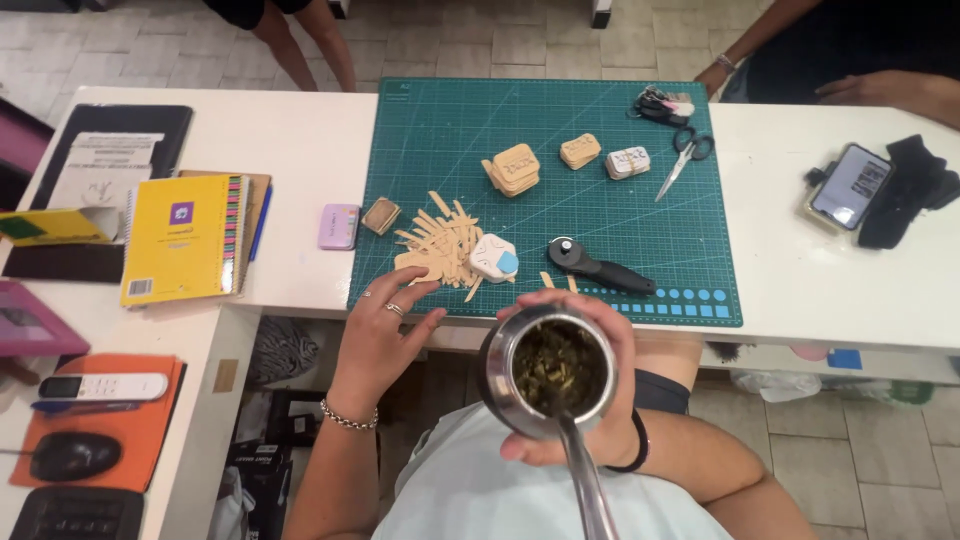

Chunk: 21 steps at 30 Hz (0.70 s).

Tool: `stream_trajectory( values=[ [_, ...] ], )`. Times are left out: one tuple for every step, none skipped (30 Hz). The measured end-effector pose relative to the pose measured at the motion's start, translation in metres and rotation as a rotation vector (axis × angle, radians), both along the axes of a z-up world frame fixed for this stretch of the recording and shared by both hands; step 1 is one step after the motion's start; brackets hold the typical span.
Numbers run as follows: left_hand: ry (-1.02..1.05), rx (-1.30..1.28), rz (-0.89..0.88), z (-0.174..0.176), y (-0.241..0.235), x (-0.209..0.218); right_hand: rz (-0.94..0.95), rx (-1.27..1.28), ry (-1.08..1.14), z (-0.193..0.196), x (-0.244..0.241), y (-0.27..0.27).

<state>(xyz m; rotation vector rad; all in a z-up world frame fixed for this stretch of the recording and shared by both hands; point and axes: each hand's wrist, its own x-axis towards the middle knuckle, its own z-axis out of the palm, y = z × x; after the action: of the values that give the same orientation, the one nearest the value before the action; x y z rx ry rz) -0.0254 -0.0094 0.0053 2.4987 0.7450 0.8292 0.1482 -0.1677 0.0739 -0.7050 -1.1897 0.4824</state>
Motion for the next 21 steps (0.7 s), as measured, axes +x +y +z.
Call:
stream_trajectory(
  values=[
    [-0.001, 0.001, 0.009, -0.001, -0.002, -0.006, 0.009, 0.001, -0.001, -0.002, -0.004, -0.001],
    [-0.002, 0.014, 0.019, -0.002, -0.003, -0.011, 0.017, 0.022, 0.009, -0.005, -0.006, -0.002],
    [-0.003, 0.027, 0.029, -0.004, -0.004, -0.014, 0.025, 0.043, 0.018, -0.007, -0.008, -0.003],
    [-0.004, 0.026, 0.023, -0.003, -0.006, -0.018, 0.020, 0.043, 0.017, -0.006, -0.010, -0.003],
    [0.010, 0.015, 0.051, -0.003, -0.007, -0.022, 0.030, 0.035, 0.011, -0.005, -0.011, -0.004],
    [0.026, 0.000, 0.068, -0.003, -0.010, -0.024, 0.030, 0.022, 0.007, -0.004, -0.012, -0.007],
    [0.026, -0.004, 0.054, -0.004, -0.013, -0.026, 0.015, 0.018, 0.007, -0.005, -0.013, -0.008],
    [0.040, -0.021, 0.078, -0.005, -0.013, -0.027, 0.019, 0.027, 0.009, -0.005, -0.013, -0.007],
    [0.053, -0.037, 0.102, -0.006, -0.014, -0.028, 0.023, 0.035, 0.011, -0.005, -0.013, -0.006],
    [0.055, -0.032, 0.094, -0.008, -0.012, -0.027, 0.015, 0.040, 0.013, -0.006, -0.012, -0.007],
    [0.058, -0.020, 0.086, -0.009, -0.010, -0.027, 0.005, 0.037, -0.010, -0.006, -0.011, -0.007],
    [0.062, -0.020, 0.091, -0.012, -0.014, -0.028, 0.009, 0.022, -0.031, -0.007, -0.011, -0.010],
    [0.065, -0.027, 0.095, -0.010, -0.015, -0.027, 0.014, 0.015, -0.028, -0.008, -0.011, -0.010],
    [0.044, -0.017, 0.076, -0.009, -0.015, -0.026, 0.000, 0.024, -0.037, -0.009, -0.012, -0.010],
    [0.023, -0.008, 0.057, -0.007, -0.015, -0.024, -0.013, 0.034, -0.046, -0.009, -0.012, -0.011],
    [0.023, -0.009, 0.060, -0.007, -0.015, -0.024, -0.011, 0.033, -0.046, -0.009, -0.012, -0.011],
    [0.023, -0.007, 0.061, -0.007, -0.016, -0.023, -0.009, 0.038, -0.056, -0.009, -0.012, -0.011],
    [0.024, -0.004, 0.048, -0.008, -0.014, -0.020, -0.022, 0.044, -0.065, -0.009, -0.012, -0.012],
    [0.024, -0.004, 0.037, -0.007, -0.012, -0.019, -0.033, 0.044, -0.064, -0.008, -0.009, -0.011],
    [0.038, -0.005, 0.044, -0.007, -0.013, -0.018, -0.016, 0.043, -0.067, -0.007, -0.008, -0.013],
    [0.051, -0.006, 0.051, -0.007, -0.013, -0.019, 0.002, 0.042, -0.070, -0.006, -0.008, -0.014]
  ],
)
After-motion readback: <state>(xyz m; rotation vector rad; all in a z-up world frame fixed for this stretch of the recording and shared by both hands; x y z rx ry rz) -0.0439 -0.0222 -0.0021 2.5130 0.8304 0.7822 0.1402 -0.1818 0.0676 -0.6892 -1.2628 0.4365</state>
